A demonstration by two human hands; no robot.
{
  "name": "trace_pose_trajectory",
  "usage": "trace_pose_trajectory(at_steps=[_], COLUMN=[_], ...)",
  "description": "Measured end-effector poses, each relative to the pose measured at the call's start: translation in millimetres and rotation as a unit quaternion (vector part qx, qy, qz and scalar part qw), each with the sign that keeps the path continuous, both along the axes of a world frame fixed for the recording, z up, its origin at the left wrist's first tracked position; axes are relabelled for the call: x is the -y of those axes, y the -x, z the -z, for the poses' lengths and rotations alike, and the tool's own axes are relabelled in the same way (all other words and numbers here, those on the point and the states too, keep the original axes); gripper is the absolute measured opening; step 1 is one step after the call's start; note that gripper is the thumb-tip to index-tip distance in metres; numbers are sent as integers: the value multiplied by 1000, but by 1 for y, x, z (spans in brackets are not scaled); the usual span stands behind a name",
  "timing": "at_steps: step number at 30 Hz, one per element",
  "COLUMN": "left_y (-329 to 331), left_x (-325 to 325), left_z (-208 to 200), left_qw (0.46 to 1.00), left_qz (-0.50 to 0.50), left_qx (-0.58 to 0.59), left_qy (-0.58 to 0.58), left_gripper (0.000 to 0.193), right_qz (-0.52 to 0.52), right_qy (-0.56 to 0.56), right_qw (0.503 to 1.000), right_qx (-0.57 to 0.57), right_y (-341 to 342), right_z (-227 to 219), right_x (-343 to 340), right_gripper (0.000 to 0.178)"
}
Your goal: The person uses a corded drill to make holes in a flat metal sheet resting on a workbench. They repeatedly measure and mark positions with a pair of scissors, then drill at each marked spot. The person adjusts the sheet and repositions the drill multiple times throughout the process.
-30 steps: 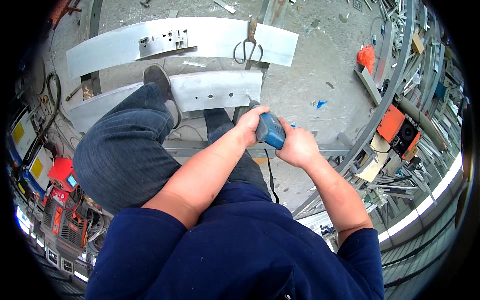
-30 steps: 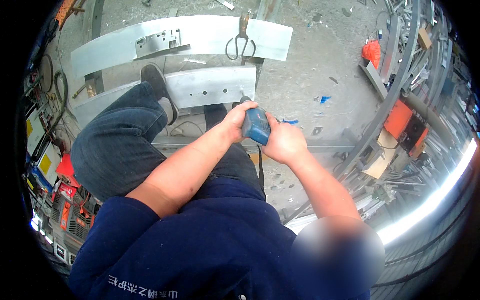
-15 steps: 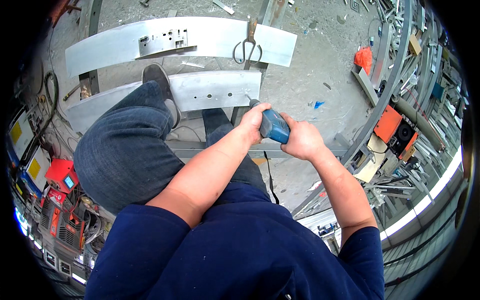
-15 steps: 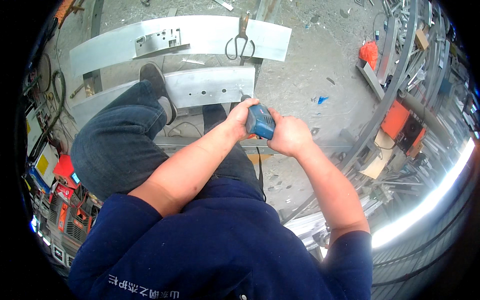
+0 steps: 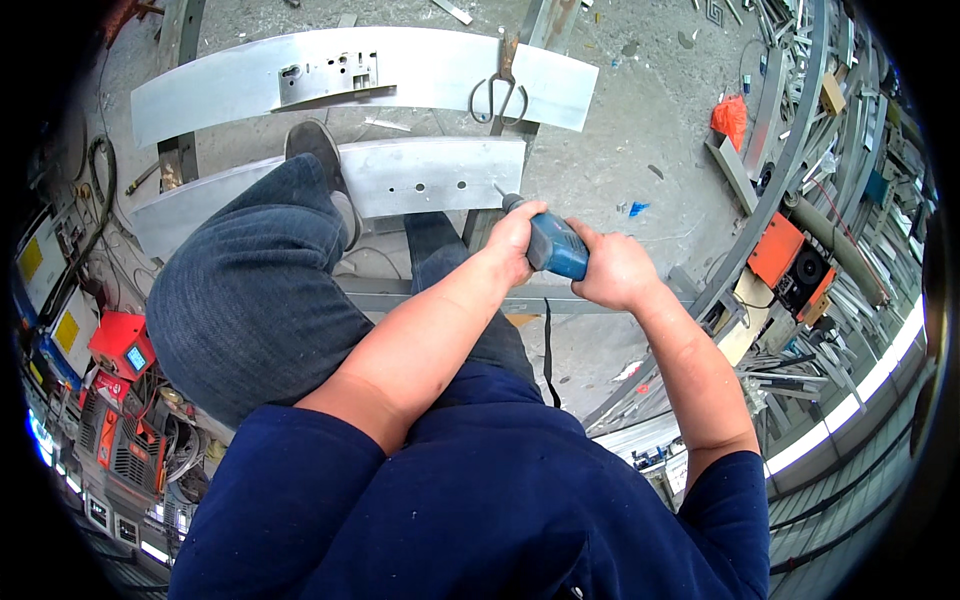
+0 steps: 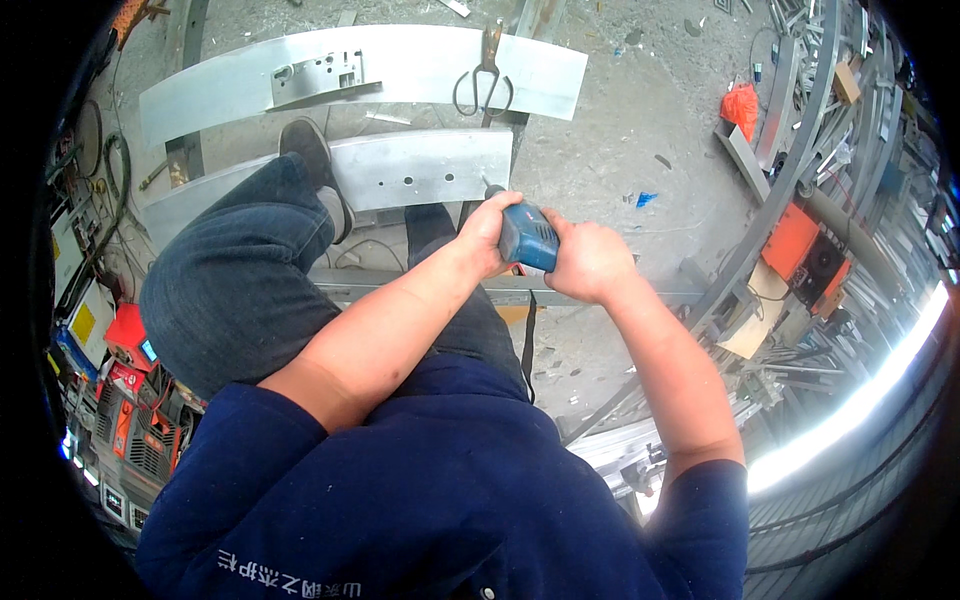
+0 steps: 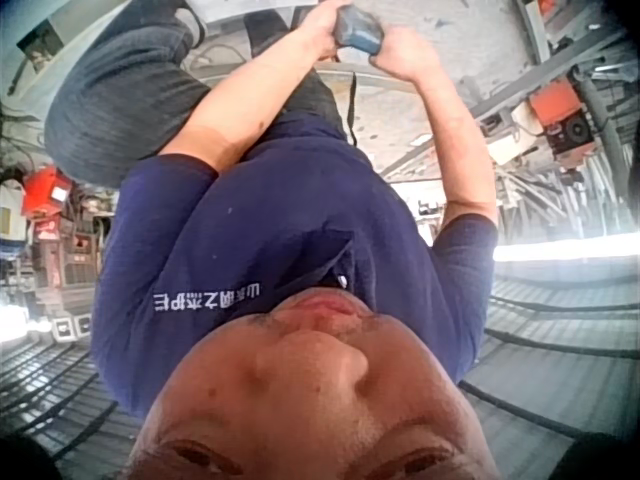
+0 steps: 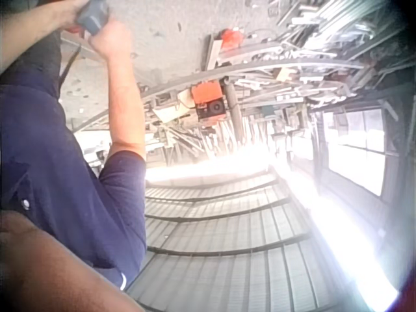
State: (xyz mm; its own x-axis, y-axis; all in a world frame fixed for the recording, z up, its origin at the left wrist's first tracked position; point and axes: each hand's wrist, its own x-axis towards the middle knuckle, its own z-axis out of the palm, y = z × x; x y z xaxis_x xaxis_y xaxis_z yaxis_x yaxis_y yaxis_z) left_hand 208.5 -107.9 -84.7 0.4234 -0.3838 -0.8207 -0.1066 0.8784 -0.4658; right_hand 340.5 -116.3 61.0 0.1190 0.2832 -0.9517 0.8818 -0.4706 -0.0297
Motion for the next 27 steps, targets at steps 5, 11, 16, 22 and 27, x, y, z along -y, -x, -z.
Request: trace_pose_trajectory(at_steps=[5,11,16,22,27], left_y=[-3,0,1,1,16], left_x=[-3,-1,-4,-8,-1], left_z=[-5,-4,-8,-10,6], left_qw=[1000,1000,1000,999,996], left_qz=[0,-12,-25,-32,-82], left_qx=[-12,-5,-3,-4,32], left_qy=[-1,-1,-5,-1,-3], left_gripper=[33,43,39,43,43], right_qz=[-11,-13,-23,-51,-110], right_qy=[11,-5,-10,-3,-15], right_qw=[1000,1000,1000,999,994], right_qx=[-2,-7,-4,-2,-12], right_y=[-2,-1,0,0,7], right_z=[0,0,2,1,17], right_x=[0,-2,-1,-13,-14], right_gripper=[86,85,85,83,83])
